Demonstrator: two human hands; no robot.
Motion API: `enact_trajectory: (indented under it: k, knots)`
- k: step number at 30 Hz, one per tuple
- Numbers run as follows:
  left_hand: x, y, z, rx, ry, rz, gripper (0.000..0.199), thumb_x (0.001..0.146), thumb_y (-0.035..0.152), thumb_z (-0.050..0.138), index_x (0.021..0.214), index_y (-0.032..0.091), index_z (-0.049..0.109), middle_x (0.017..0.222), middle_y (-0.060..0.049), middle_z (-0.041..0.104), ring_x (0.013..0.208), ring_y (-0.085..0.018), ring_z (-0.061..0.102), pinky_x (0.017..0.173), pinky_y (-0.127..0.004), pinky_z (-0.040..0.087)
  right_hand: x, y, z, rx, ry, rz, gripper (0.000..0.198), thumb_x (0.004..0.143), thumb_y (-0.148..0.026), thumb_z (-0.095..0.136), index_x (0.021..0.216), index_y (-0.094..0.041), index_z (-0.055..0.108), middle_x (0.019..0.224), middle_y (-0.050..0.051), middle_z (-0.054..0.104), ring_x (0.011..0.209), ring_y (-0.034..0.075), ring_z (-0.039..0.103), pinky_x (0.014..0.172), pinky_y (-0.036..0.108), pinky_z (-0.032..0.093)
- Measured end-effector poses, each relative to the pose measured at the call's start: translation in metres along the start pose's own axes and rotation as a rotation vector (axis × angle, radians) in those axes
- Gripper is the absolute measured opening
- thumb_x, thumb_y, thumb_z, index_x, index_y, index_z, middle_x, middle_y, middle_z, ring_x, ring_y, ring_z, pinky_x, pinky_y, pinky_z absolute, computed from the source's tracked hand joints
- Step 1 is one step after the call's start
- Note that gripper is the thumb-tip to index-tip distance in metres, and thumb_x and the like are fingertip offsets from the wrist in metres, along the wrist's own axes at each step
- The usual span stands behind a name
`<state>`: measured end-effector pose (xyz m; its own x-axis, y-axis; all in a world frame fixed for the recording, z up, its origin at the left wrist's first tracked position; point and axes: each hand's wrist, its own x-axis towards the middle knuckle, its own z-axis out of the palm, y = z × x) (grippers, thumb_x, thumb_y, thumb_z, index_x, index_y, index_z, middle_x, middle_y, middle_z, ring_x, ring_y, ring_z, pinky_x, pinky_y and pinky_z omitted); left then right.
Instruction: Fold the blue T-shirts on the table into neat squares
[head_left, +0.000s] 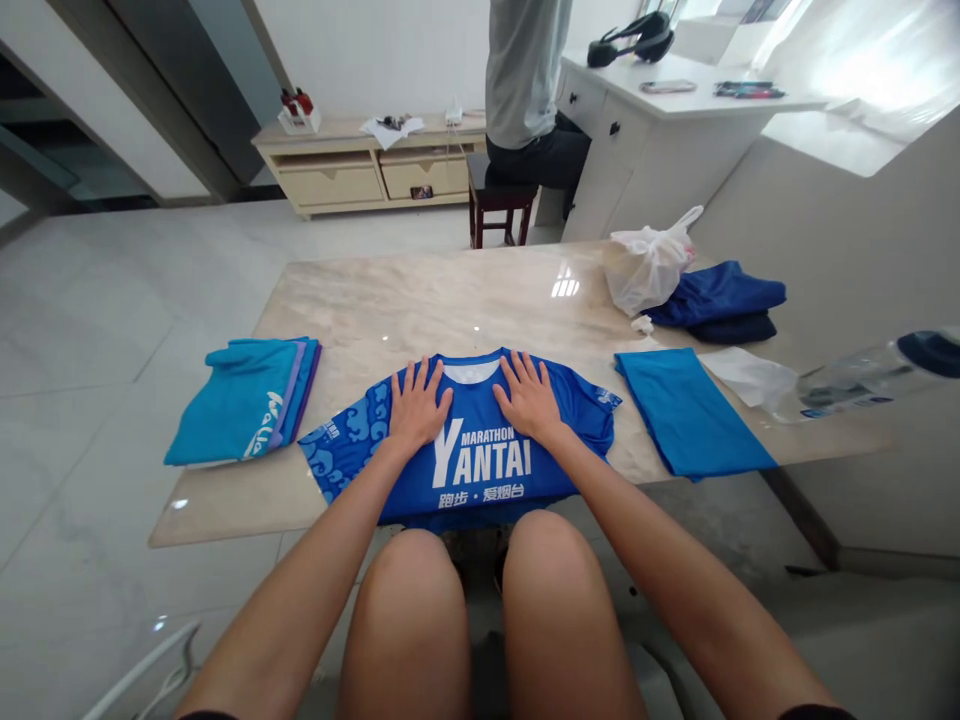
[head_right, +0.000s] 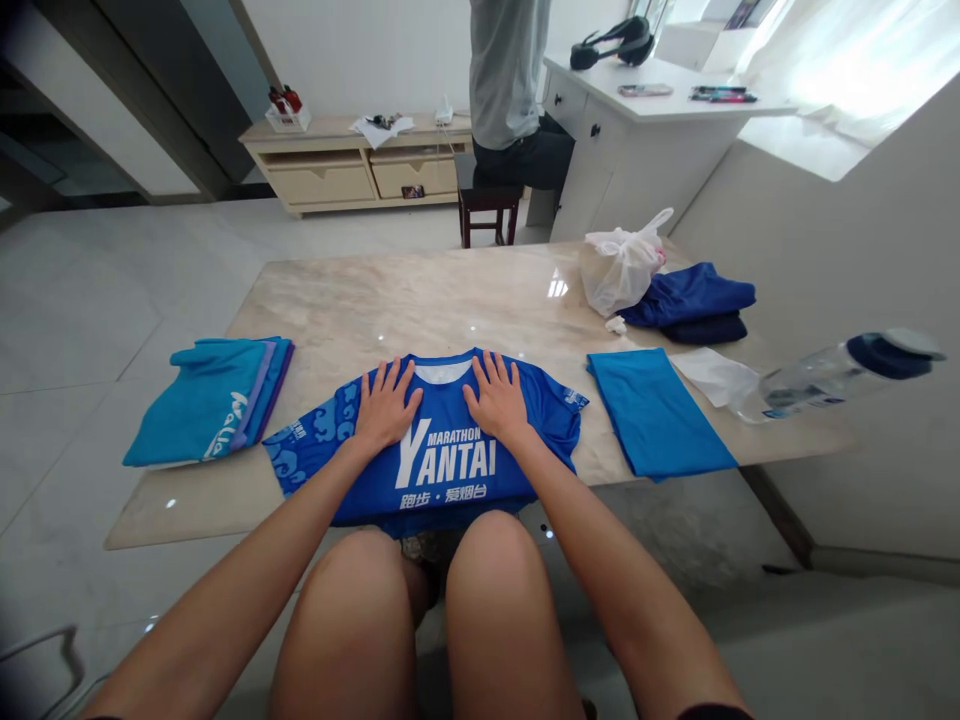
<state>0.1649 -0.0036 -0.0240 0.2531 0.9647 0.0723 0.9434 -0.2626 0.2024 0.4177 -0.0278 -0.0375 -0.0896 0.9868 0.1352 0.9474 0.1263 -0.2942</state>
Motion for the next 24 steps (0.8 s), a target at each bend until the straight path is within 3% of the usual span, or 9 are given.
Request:
enact_trajectory:
  k: [4, 8, 14, 19, 24]
  knots:
    - [0.01, -0.002, -0.001, -0.045, -0.108, -0.028, 0.081, 0.114, 0.052, 0.034, 0.184, 0.016, 0.017, 0.19, -0.014, 0.021, 0.178, -0.038, 0.012, 0.142, -0.067, 0.006, 0.009, 0.001, 0.001, -0.001, -0.082, 0.022, 0.072, 0.116, -0.051, 0.035, 0.18, -0.017, 0.036, 0.189, 0.014, 0.025, 0.177, 0.035, 0.017, 0.142, 0.063, 0.012]
    - [0.013, 0.012, -0.022, -0.017, -0.274, -0.136, 0.086, 0.11, 0.051, 0.047, 0.183, 0.012, 0.021, 0.189, -0.022, 0.014, 0.177, -0.045, 0.006, 0.138, -0.075, 0.011, 0.014, 0.0, -0.021, 0.024, -0.17, 0.017, 0.075, 0.111, -0.042, 0.05, 0.18, -0.018, 0.033, 0.188, 0.015, 0.026, 0.175, 0.039, 0.022, 0.14, 0.066, 0.019]
    - [-0.021, 0.051, -0.058, 0.003, -0.428, -0.057, 0.092, 0.105, 0.051, 0.06, 0.179, 0.006, 0.028, 0.185, -0.03, 0.02, 0.175, -0.047, 0.018, 0.138, -0.068, 0.026, -0.016, 0.007, -0.077, 0.104, 0.014, 0.063, 0.059, 0.111, -0.036, 0.051, 0.166, -0.015, 0.055, 0.168, 0.021, 0.058, 0.156, 0.038, 0.054, 0.129, 0.056, 0.043]
    - [-0.042, 0.063, -0.046, 0.08, -0.468, -0.032, 0.105, 0.095, 0.051, 0.08, 0.179, 0.009, 0.033, 0.185, -0.031, 0.019, 0.174, -0.051, 0.016, 0.137, -0.069, 0.029, -0.042, 0.032, -0.088, 0.218, 0.187, 0.109, 0.046, 0.111, -0.033, 0.048, 0.149, -0.019, 0.069, 0.137, 0.017, 0.077, 0.124, 0.032, 0.074, 0.112, 0.047, 0.058]
    - [-0.029, 0.057, -0.039, 0.102, -0.432, -0.046, 0.11, 0.088, 0.045, 0.089, 0.178, 0.009, 0.037, 0.182, -0.034, 0.023, 0.171, -0.055, 0.023, 0.133, -0.075, 0.032, -0.033, 0.049, -0.089, 0.156, 0.168, 0.084, 0.036, 0.108, -0.028, 0.051, 0.128, -0.022, 0.08, 0.128, 0.016, 0.08, 0.12, 0.034, 0.074, 0.11, 0.048, 0.057]
